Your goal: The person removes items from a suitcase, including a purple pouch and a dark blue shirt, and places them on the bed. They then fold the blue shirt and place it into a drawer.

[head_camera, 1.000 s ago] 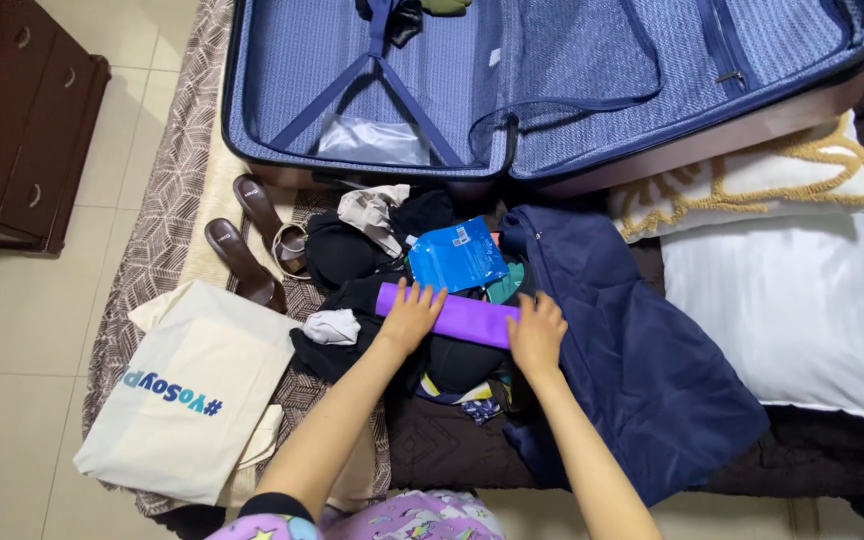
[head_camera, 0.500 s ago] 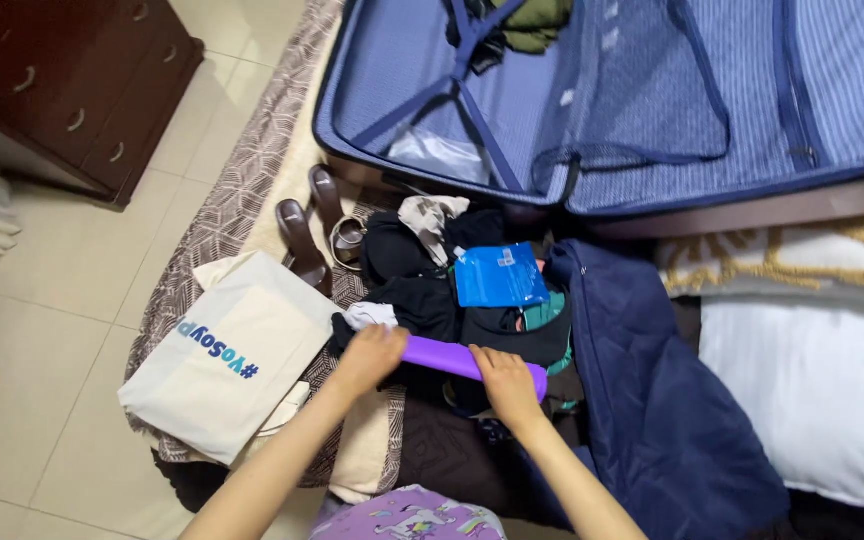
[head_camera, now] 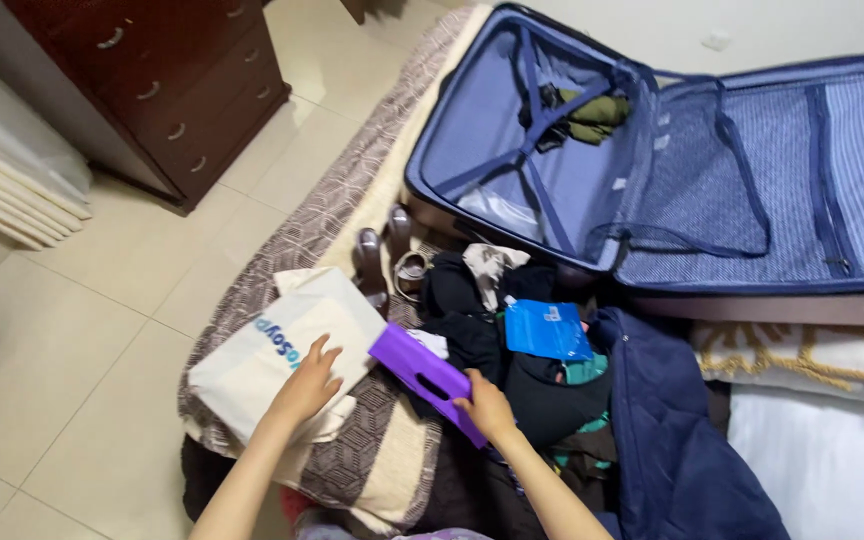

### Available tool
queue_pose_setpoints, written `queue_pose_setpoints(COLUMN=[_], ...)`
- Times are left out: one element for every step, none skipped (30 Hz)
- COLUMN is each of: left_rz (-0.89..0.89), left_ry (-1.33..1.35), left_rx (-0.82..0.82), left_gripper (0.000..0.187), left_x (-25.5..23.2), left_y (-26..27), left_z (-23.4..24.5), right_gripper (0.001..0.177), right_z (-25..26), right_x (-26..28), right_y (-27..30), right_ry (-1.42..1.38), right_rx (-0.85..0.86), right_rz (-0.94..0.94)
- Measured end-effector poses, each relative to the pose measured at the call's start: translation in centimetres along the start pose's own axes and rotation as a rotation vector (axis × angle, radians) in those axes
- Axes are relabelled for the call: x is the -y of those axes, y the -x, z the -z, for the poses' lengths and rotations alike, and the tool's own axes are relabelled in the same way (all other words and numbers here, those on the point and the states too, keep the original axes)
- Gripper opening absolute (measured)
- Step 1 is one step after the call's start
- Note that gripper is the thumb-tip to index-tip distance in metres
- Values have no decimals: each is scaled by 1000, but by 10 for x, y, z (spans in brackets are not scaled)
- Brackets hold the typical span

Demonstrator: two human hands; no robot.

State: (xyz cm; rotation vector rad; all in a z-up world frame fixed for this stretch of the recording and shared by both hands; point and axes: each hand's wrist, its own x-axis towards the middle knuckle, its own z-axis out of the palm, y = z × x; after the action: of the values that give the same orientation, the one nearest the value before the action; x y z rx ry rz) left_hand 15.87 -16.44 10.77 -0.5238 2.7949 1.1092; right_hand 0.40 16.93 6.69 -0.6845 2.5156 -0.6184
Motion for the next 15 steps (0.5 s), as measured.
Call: queue_pose_setpoints(left_rz=[-3,19,40,31,23,18,12,2,-8,-12,-38,-54,-45,-40,-35], left_ry=[2,55,108,99,149,199,189,165,141,132,100,74,72,66,60], left_rx=[-10,20,51,46,35,25,22,27,32,27,29,43,49,46,43], left_gripper=[64,60,57,57,54,52,52,51,50,50,51,51,51,50,48], left_x=[19,40,61,77,93,110,127,144,162,183,205,227,248,266,283], left_y=[7,15,22,29,36,46,58,67,77,77,77,88,97,103,109], left_z=[2,5,9,17,25,34,43,53,64,78,91,98,113,127,141], right_gripper=[64,73,82,82,87,92,92,90,89,89,85,80,80,78,75], right_z=[4,5,5,3,1,-4,-11,-18,-25,-33,-41,-54,-66,-75,-84], right_x=[10,22,34,43,52,63,71,80,88,99,109,116,131,144,156], right_y=[0,2,3,2,1,2,5,6,7,0,-8,-7,-8,-12,-16], right_ry=[6,106,207,201,229,256,248,240,232,225,252,282,277,298,319], right_rx=[-5,-36,-69,-81,-140,-198,-208,-290,-373,-379,-419,-442,-432,-460,-488], right_rz=[8,-32,-72,-70,-58,-46,-44,-21,1,4,-29,-67,-69,-94,-119])
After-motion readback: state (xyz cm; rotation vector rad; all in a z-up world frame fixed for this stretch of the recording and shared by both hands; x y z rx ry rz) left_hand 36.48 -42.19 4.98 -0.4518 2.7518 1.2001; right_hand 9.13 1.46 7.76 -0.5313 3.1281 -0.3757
